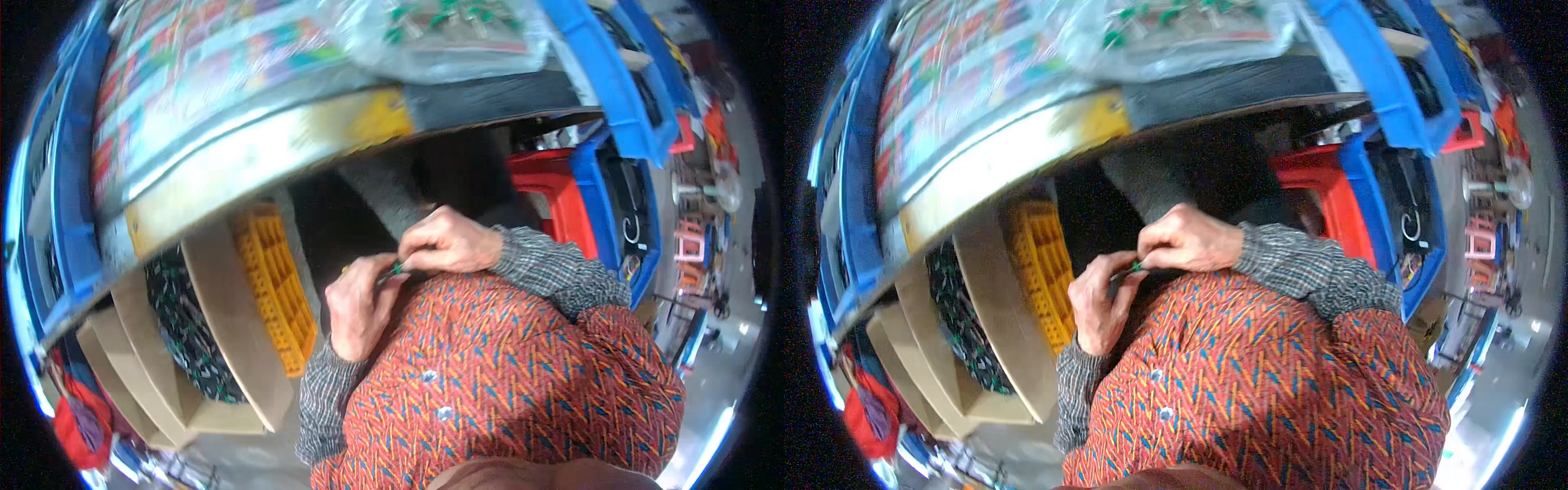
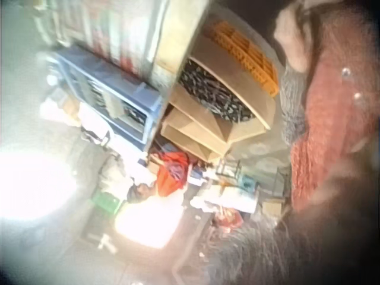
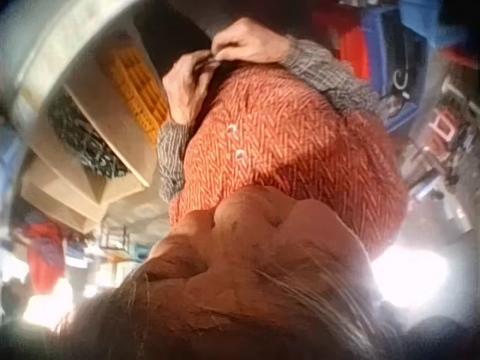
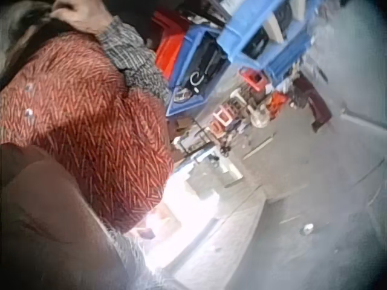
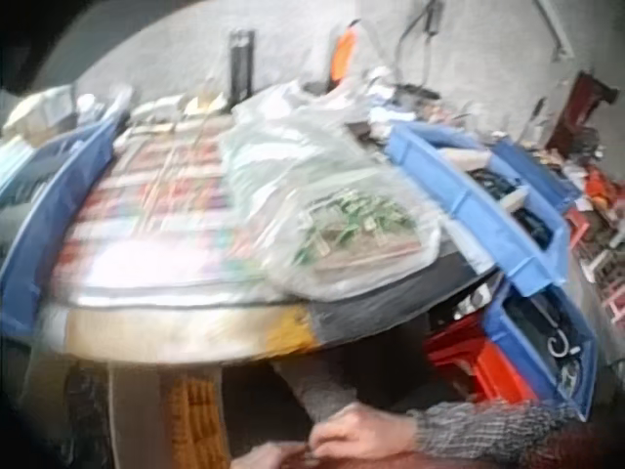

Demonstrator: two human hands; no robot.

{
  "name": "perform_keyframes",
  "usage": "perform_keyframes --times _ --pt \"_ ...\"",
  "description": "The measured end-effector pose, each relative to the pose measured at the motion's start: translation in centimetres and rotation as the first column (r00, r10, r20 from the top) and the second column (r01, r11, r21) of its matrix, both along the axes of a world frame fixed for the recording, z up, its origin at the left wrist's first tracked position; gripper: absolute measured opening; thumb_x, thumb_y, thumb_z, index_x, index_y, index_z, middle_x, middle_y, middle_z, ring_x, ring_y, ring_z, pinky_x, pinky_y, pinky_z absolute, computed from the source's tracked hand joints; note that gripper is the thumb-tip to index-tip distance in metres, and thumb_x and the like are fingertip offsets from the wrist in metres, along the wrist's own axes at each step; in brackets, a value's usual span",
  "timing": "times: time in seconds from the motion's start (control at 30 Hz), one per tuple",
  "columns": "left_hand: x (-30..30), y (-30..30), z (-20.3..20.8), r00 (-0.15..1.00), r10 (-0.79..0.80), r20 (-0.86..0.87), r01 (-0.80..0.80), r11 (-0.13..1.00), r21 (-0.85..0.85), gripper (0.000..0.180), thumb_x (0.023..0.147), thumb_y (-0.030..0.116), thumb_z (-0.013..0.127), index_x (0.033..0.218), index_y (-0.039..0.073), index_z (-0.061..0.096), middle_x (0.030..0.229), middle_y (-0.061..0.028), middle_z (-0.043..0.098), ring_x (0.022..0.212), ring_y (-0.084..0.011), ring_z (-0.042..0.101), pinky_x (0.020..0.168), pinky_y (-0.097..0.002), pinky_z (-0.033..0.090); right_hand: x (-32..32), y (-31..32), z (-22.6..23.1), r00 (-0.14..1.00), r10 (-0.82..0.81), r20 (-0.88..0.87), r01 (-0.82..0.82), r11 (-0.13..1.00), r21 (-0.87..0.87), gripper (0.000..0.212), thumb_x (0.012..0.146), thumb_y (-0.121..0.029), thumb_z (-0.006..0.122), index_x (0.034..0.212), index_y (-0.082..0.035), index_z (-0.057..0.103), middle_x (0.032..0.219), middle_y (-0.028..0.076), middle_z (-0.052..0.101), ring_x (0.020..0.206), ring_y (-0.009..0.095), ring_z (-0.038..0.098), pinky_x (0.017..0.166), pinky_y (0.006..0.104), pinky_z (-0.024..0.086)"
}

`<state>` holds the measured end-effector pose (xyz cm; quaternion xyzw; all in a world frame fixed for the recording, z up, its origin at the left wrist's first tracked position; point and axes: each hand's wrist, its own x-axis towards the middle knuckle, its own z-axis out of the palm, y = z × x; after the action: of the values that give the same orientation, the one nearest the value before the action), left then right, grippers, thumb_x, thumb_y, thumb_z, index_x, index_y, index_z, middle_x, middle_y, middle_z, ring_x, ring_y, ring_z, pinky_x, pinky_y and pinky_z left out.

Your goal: The person assembles components by taking black plastic parts from a tray and pins from a bag, fitting the pins into the plastic parts by hand, and placing the assembled pieces into a box.

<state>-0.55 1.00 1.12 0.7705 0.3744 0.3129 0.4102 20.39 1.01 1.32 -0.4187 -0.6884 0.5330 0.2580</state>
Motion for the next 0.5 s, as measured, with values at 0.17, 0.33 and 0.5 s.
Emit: perform_keyframes --times 0.17,0.33,0.5 --pt "0.8 -0.8 0.2 0.999 0.040 -0.028 -0.042 0.995 -0.093 0.021 0.077 0.002 0.070 0.096 0.003 0.062 0.081 -0.0123 0.065 0.068 -0.0222 0.064 0.062 -0.0298 0.049 0.3 -0.3 0.1 0.999 -0.038 -0.022 0.038 0.999 -0.017 0.017 0.080 -0.017 0.063 0.079 0.000 0.065 0.069 0.015 0.064 0.064 0.024 0.065 0.058 0.0347 0.047" --pt "1.3 -0.8 0.9 0.998 0.028 -0.050 -0.035 0.990 -0.136 0.020 0.078 0.004 0.072 0.095 0.003 0.062 0.082 -0.0124 0.065 0.070 -0.0236 0.065 0.063 -0.0305 0.050 0.8 -0.6 0.7 1.000 -0.031 -0.003 0.031 0.999 0.040 0.012 0.081 -0.012 0.062 0.080 0.000 0.065 0.068 0.013 0.064 0.062 0.022 0.064 0.057 0.0334 0.047" --pt "1.7 -1.2 1.1 0.998 0.057 0.003 -0.057 0.995 -0.079 0.015 0.080 0.003 0.069 0.092 0.001 0.061 0.072 -0.0060 0.060 0.062 -0.0118 0.055 0.058 -0.0257 0.045 2.0 -0.2 2.7 0.996 0.027 0.085 -0.031 0.998 0.053 0.021 0.080 -0.020 0.065 0.085 0.001 0.064 0.077 0.016 0.065 0.072 0.030 0.064 0.064 0.0377 0.048"
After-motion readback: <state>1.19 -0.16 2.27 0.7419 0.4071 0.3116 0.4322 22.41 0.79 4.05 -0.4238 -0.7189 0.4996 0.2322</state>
